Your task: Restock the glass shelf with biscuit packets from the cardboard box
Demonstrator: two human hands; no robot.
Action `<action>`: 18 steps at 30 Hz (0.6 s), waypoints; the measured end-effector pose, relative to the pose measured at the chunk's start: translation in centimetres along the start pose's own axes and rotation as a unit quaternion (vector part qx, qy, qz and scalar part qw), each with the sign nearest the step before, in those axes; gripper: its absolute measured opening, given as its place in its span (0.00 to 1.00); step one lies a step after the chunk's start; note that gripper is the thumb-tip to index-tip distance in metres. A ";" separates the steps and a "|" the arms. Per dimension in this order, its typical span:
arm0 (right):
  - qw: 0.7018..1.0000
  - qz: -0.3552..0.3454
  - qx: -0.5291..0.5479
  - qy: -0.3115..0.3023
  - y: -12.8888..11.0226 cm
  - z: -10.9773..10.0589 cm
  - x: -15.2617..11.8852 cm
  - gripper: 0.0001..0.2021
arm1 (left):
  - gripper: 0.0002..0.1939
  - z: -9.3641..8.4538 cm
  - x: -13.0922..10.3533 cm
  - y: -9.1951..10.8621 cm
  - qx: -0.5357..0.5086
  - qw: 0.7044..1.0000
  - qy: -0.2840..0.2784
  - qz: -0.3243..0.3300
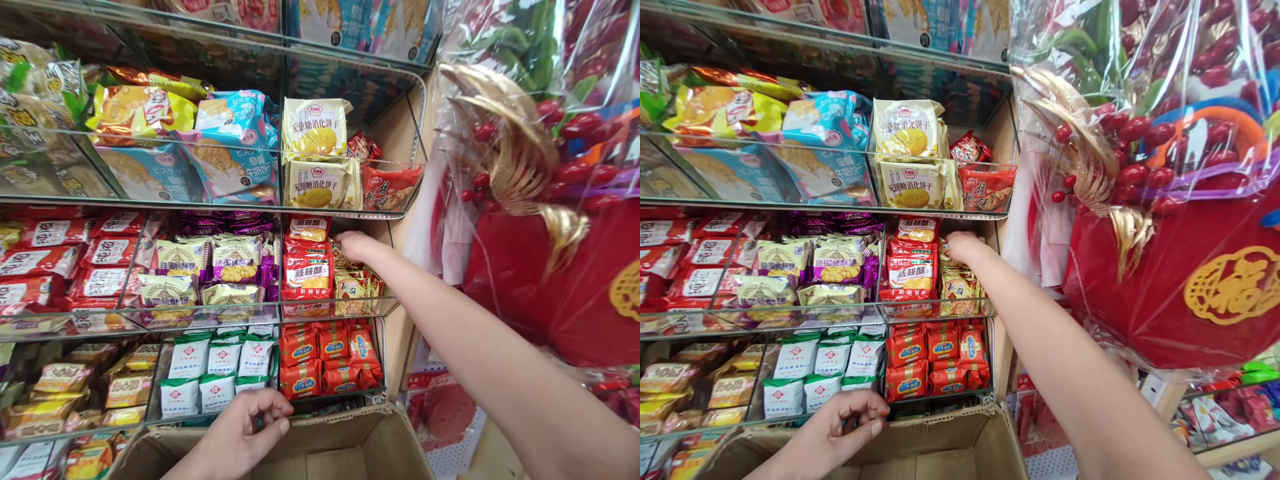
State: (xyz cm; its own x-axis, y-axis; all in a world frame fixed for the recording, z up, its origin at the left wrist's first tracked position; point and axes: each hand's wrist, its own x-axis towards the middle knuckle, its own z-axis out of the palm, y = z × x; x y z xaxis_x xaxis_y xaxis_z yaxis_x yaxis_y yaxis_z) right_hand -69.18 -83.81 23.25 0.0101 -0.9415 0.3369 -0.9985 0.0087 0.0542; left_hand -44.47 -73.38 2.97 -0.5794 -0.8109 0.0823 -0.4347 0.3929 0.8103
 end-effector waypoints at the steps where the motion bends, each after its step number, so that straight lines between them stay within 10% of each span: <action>1: 1.000 0.005 -0.001 -0.006 -0.1 0.1 -0.1 0.18 | 0.12 0.0 0.0 0.0 0.002 1.000 0.000 0.001; 13: 0.998 0.011 -0.014 0.060 -0.4 0.4 -2.2 0.21 | 0.11 0.0 0.1 -0.1 0.015 1.000 0.021 0.005; 18: 0.991 -0.012 -0.053 0.122 -2.4 -1.9 -8.4 0.20 | 0.11 0.0 0.0 -0.2 0.021 1.000 0.019 0.013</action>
State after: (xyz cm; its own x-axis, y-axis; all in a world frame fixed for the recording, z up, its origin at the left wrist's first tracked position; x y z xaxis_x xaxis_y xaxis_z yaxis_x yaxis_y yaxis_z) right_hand -66.76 -75.30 22.11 0.0593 -0.8323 0.5511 -0.9867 0.0347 0.1587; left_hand -44.37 -73.50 2.81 -0.5646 -0.8159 0.1251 -0.4494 0.4310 0.7825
